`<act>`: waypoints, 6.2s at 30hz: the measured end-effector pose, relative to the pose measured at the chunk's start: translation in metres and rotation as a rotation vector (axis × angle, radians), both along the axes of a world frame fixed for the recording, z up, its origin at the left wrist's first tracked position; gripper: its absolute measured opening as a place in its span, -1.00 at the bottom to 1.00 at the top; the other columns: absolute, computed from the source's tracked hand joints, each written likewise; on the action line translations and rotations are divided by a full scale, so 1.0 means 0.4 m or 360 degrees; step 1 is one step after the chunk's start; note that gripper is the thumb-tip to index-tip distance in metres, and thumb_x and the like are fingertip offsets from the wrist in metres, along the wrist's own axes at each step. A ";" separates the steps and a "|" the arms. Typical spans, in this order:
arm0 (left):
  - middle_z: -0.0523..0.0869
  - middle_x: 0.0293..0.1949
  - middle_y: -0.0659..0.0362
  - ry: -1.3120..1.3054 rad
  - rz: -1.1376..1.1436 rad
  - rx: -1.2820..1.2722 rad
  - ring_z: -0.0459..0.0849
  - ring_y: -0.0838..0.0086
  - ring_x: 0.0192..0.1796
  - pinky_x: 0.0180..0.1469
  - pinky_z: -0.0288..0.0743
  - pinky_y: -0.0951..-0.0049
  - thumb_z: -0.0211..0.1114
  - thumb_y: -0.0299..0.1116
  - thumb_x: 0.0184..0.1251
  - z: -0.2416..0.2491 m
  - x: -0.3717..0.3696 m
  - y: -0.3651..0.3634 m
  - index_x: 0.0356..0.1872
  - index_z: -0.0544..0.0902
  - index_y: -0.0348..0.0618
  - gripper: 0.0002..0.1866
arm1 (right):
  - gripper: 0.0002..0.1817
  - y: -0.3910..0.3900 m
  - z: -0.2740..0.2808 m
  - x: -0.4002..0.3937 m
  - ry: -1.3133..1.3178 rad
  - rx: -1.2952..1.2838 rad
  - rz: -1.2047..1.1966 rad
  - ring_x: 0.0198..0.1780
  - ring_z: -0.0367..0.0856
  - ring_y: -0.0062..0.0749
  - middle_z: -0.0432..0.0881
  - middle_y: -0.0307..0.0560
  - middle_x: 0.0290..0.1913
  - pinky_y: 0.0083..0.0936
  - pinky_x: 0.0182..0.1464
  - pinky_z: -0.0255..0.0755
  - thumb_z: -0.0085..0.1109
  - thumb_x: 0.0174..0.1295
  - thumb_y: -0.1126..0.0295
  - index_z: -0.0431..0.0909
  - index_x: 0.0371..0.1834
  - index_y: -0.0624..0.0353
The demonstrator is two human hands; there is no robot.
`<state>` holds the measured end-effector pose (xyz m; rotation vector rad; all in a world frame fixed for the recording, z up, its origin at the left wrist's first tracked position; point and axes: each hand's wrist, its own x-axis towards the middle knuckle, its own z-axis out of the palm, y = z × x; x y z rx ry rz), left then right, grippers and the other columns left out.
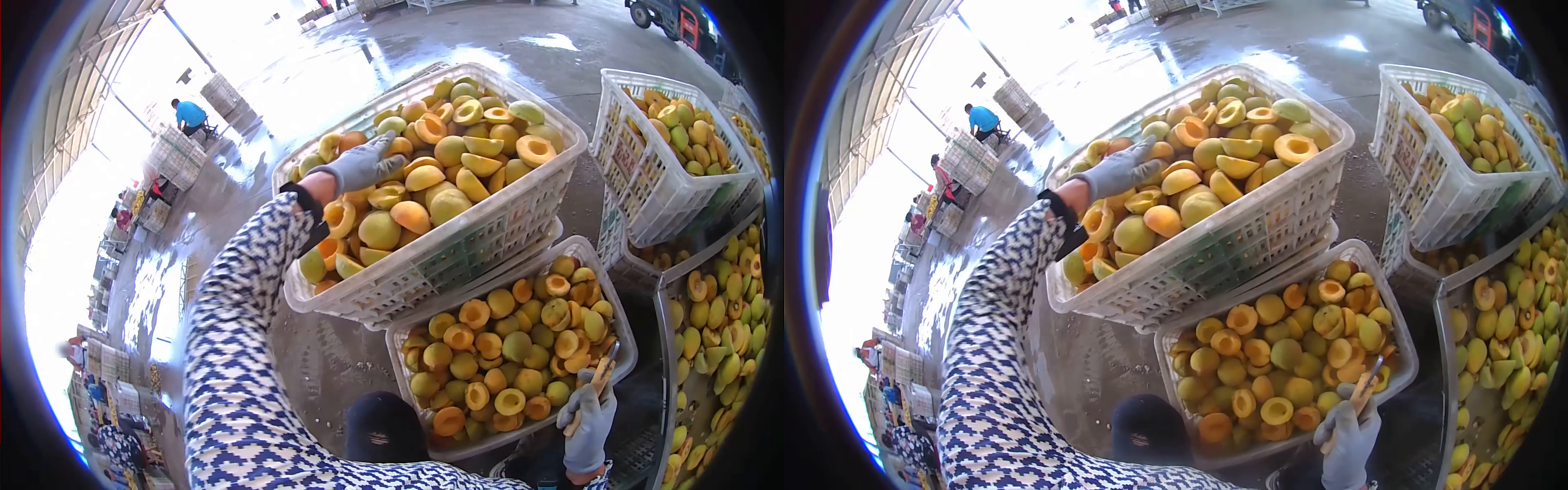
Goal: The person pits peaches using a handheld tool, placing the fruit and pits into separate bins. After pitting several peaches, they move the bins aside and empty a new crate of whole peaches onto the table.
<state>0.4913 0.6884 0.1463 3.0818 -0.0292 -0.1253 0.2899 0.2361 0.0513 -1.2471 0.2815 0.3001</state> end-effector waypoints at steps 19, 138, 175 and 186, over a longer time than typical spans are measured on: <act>0.59 0.05 0.07 -0.0394 0.0549 -0.0291 0.54 0.20 0.10 0.16 0.34 0.35 0.21 -0.22 0.23 0.064 -0.067 0.194 0.19 0.39 0.15 -0.53 | -0.73 0.027 -0.006 0.002 -0.0063 -0.0086 0.0001 -0.72 0.22 -0.69 0.28 -0.29 -0.62 -0.71 -0.70 0.16 -0.10 0.35 0.31 0.30 -0.02 0.27; 0.66 -0.14 -0.05 -0.0418 0.0262 -0.0475 0.62 0.17 -0.04 0.03 0.44 0.29 0.41 -0.04 -0.03 -0.010 0.153 0.053 0.14 0.38 -0.03 -0.31 | -0.70 -0.008 0.021 0.020 -0.0005 0.0061 -0.0066 -0.73 0.30 -0.62 0.36 -0.22 -0.63 -0.69 -0.66 0.26 0.02 0.29 0.32 0.33 -0.05 0.31; -0.12 0.44 -0.02 0.0352 -0.0198 0.0157 -0.08 0.10 0.45 0.41 -0.27 0.04 -0.06 0.40 0.10 -0.630 -0.157 -0.653 0.42 -0.13 -0.03 0.00 | -0.70 -0.149 0.062 -0.258 -0.0108 -0.0103 -0.0667 -0.66 0.28 -0.71 0.37 -0.30 -0.56 -0.74 -0.60 0.24 -0.02 0.33 0.29 0.36 0.00 0.26; -0.13 0.44 -0.08 0.0175 -0.0529 0.0100 -0.20 0.03 0.47 0.41 -0.32 0.05 -0.08 0.27 0.22 -0.676 -0.145 -0.786 0.43 -0.07 0.06 -0.15 | -0.69 -0.171 0.068 -0.256 -0.0113 0.0164 -0.0550 -0.65 0.36 -0.66 0.41 -0.24 -0.60 -0.72 -0.61 0.26 -0.01 0.27 0.40 0.32 0.02 0.35</act>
